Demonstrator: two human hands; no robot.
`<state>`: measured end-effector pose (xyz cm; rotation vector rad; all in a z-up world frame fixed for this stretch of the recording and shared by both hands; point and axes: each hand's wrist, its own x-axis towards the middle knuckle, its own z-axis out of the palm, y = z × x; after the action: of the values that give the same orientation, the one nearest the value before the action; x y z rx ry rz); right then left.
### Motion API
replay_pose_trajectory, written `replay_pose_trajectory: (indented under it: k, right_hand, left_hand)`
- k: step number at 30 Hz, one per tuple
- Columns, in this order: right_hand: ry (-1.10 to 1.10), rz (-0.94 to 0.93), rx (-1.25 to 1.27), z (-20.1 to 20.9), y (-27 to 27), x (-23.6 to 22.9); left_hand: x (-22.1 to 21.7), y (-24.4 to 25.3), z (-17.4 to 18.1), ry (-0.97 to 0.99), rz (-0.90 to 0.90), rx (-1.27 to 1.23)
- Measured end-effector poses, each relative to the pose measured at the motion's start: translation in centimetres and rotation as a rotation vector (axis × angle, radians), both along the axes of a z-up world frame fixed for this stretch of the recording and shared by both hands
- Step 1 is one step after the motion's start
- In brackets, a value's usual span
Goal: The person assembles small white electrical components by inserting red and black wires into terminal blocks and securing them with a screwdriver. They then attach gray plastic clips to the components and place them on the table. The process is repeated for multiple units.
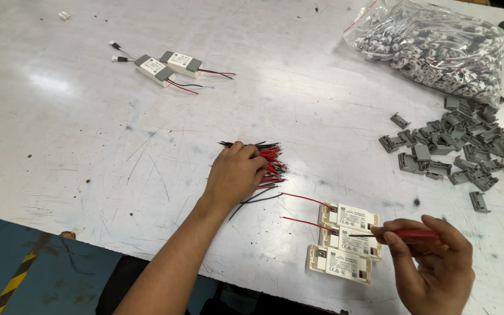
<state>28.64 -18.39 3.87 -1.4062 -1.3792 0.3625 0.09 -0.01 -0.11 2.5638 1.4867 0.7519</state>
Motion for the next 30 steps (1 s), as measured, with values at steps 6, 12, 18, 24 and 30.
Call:
replay_pose_trajectory:
  k: [6, 12, 18, 24, 30]
  right_hand:
    - [0.0, 0.043, 0.026, -0.2, 0.1, -0.7]
    - [-0.067, 0.073, 0.018, -0.5, 0.5, -1.1]
    - [-0.038, 0.061, 0.008, -0.4, 0.5, -1.2]
    - [-0.043, 0.107, 0.054, -0.7, 0.8, -1.3]
    - [-0.083, 0.117, 0.055, -0.5, 0.9, -1.3]
  left_hand:
    - [0.5, 0.0, -0.1, 0.092, -0.015, 0.062]
    - [0.4, -0.3, 0.6, 0.024, -0.042, 0.019]
    - [0.3, -1.5, 2.6, -0.147, -0.085, 0.215]
    - [-0.4, -1.3, 3.0, -0.144, -0.009, 0.312]
    - [0.9, -2.2, 4.3, -0.199, -0.099, 0.53]
